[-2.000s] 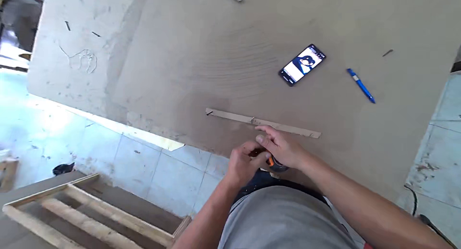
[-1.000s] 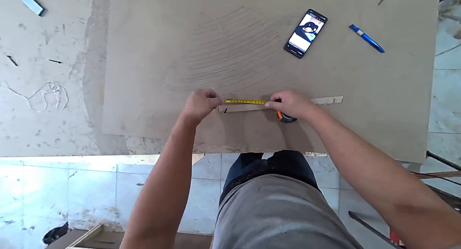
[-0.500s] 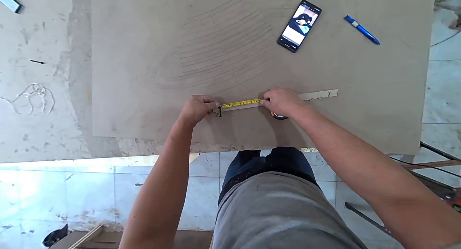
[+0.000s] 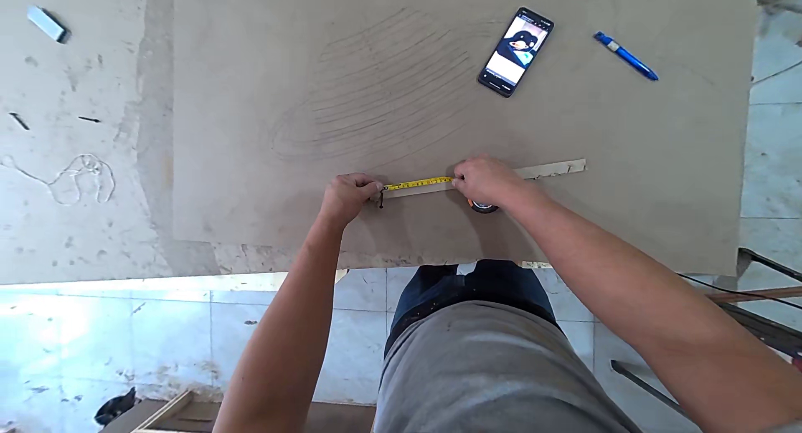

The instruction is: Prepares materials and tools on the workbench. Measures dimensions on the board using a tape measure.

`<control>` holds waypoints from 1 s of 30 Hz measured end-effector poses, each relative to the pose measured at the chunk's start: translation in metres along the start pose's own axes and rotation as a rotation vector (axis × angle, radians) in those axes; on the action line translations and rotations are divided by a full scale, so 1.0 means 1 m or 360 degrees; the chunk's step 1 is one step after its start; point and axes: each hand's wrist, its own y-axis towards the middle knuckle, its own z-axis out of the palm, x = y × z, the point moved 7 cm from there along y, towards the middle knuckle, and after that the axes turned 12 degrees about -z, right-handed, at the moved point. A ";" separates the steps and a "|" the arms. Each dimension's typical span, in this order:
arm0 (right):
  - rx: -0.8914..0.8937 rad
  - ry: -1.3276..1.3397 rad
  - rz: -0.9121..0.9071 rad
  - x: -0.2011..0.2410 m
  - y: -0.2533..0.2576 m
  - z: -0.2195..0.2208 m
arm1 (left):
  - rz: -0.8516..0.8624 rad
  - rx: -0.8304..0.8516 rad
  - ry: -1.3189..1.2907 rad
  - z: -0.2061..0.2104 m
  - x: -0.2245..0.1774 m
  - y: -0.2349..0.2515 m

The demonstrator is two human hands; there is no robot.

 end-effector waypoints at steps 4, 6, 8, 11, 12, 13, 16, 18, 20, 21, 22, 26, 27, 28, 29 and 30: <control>0.0028 -0.0005 0.0006 0.004 0.001 -0.001 | 0.0003 0.0017 -0.0031 0.000 -0.001 -0.001; 0.0031 0.0007 0.0016 0.005 0.000 0.001 | 0.0020 -0.0009 0.0008 -0.003 -0.004 -0.003; -0.0012 0.0115 0.0048 0.012 -0.002 0.004 | 0.0090 -0.0091 0.0167 -0.016 -0.022 -0.013; -0.0051 0.0232 0.0126 0.011 -0.013 -0.004 | 0.0264 -0.0237 0.0339 -0.019 -0.088 -0.012; -0.0010 0.0259 0.0139 0.012 -0.015 -0.006 | 0.0308 -0.0257 0.0355 -0.013 -0.112 -0.008; 0.0036 0.0292 0.0124 0.013 -0.016 -0.008 | 0.0369 -0.0276 0.0367 -0.004 -0.138 -0.004; 0.0056 0.0402 0.0071 0.013 -0.017 -0.008 | 0.0738 -0.0301 0.0449 0.039 -0.229 0.002; -0.0038 0.0495 0.0077 0.011 -0.019 -0.009 | 0.0907 -0.0259 0.0524 0.078 -0.295 0.007; -0.0076 0.0536 0.0089 0.011 -0.024 -0.018 | 0.0955 -0.0208 0.0605 0.120 -0.362 0.017; -0.0052 0.0536 0.0091 0.012 -0.025 -0.022 | 0.0964 -0.0184 0.0651 0.140 -0.393 0.023; -0.0001 0.0555 0.0086 0.013 -0.028 -0.028 | 0.0968 -0.0151 0.0702 0.160 -0.423 0.029; -0.0072 0.0785 0.0104 0.006 -0.030 -0.027 | 0.1109 -0.0121 0.0989 0.238 -0.520 0.047; -0.0080 0.0850 0.0137 0.003 -0.034 -0.033 | 0.1147 -0.0151 0.1019 0.250 -0.541 0.051; 0.0023 0.0952 0.0179 -0.001 -0.049 -0.050 | 0.1148 -0.0201 0.1013 0.258 -0.560 0.055; 0.0103 0.1049 0.0212 -0.007 -0.070 -0.074 | 0.1093 -0.0260 0.0975 0.264 -0.577 0.062; 0.0151 0.1148 0.0255 -0.014 -0.096 -0.103 | 0.0987 -0.0287 0.0944 0.269 -0.592 0.069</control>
